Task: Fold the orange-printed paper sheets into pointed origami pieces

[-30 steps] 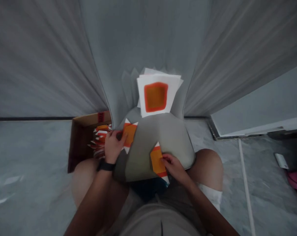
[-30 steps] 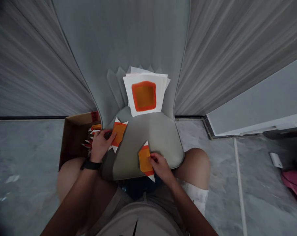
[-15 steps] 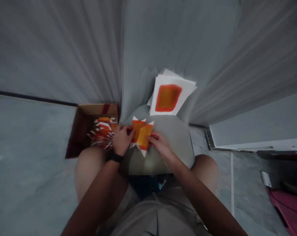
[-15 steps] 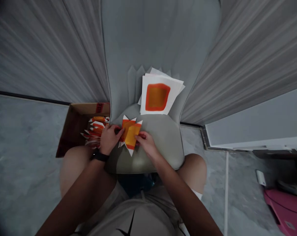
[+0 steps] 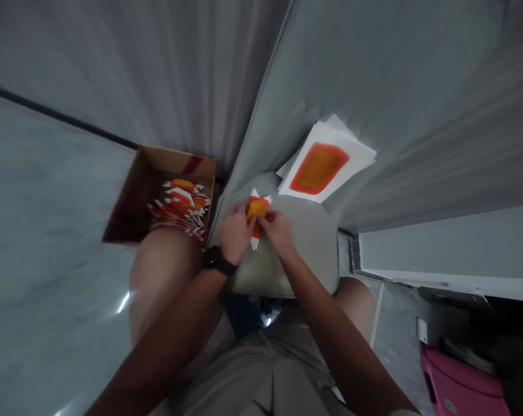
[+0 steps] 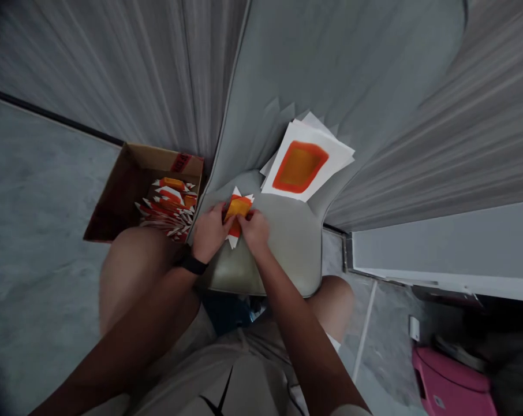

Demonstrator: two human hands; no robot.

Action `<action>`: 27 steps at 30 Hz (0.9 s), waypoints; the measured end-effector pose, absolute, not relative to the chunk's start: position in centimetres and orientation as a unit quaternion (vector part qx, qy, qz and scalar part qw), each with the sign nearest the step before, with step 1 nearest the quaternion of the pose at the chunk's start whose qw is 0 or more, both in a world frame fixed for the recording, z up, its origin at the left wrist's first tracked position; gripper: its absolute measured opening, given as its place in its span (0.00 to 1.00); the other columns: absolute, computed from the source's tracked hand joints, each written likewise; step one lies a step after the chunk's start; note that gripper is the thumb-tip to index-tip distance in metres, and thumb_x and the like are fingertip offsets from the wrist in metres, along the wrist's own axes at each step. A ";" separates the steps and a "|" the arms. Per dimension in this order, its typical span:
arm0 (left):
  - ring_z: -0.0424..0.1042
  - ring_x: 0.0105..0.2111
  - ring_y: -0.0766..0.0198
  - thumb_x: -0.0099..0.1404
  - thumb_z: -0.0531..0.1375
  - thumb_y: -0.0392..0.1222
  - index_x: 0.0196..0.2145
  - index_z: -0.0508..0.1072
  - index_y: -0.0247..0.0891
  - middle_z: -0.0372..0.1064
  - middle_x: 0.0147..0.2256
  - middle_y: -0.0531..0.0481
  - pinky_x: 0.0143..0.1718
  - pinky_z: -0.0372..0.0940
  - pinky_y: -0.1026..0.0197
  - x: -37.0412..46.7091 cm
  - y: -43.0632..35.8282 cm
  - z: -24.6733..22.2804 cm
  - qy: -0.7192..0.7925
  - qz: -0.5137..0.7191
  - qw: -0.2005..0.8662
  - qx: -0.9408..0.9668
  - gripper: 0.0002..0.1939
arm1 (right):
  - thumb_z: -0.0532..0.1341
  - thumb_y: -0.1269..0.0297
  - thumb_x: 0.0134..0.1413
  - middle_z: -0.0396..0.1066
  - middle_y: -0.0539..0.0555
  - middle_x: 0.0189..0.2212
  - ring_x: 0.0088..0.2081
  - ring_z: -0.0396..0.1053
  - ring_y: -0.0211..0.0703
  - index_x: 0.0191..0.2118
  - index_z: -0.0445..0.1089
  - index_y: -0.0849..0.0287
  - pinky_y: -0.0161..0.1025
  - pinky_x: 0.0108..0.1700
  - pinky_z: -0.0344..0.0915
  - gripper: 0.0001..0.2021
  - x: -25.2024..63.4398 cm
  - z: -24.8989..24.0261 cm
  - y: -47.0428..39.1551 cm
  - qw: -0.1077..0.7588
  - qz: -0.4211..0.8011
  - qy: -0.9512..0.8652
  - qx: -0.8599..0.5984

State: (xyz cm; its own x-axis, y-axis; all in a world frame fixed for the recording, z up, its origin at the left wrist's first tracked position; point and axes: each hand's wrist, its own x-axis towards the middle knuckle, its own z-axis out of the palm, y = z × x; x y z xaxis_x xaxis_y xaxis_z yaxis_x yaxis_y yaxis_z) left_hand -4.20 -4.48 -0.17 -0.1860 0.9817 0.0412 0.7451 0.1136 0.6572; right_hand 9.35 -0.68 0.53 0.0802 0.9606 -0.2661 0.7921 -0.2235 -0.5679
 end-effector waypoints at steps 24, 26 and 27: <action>0.54 0.72 0.49 0.79 0.48 0.49 0.69 0.63 0.34 0.60 0.70 0.37 0.73 0.49 0.42 -4.4 -7.2 -1.1 0.611 0.375 0.069 0.694 0.27 | 0.55 0.50 0.64 0.79 0.60 0.43 0.41 0.76 0.47 0.51 0.73 0.59 0.41 0.42 0.72 0.21 15.5 -4.8 -7.7 0.427 0.427 -0.507 -0.616; 0.57 0.70 0.53 0.79 0.46 0.48 0.67 0.64 0.34 0.62 0.68 0.37 0.72 0.52 0.47 -5.3 -7.5 -0.6 0.625 0.428 0.054 0.651 0.26 | 0.56 0.49 0.62 0.79 0.59 0.41 0.39 0.75 0.46 0.50 0.73 0.58 0.41 0.39 0.72 0.21 17.0 -5.5 -9.4 0.453 0.448 -0.473 -0.609; 0.60 0.69 0.53 0.79 0.46 0.48 0.66 0.65 0.35 0.64 0.66 0.37 0.71 0.53 0.48 -5.6 -7.6 -0.4 0.638 0.441 0.050 0.629 0.25 | 0.57 0.49 0.61 0.79 0.59 0.41 0.39 0.75 0.46 0.49 0.73 0.58 0.40 0.38 0.71 0.20 17.4 -5.6 -10.0 0.461 0.457 -0.463 -0.604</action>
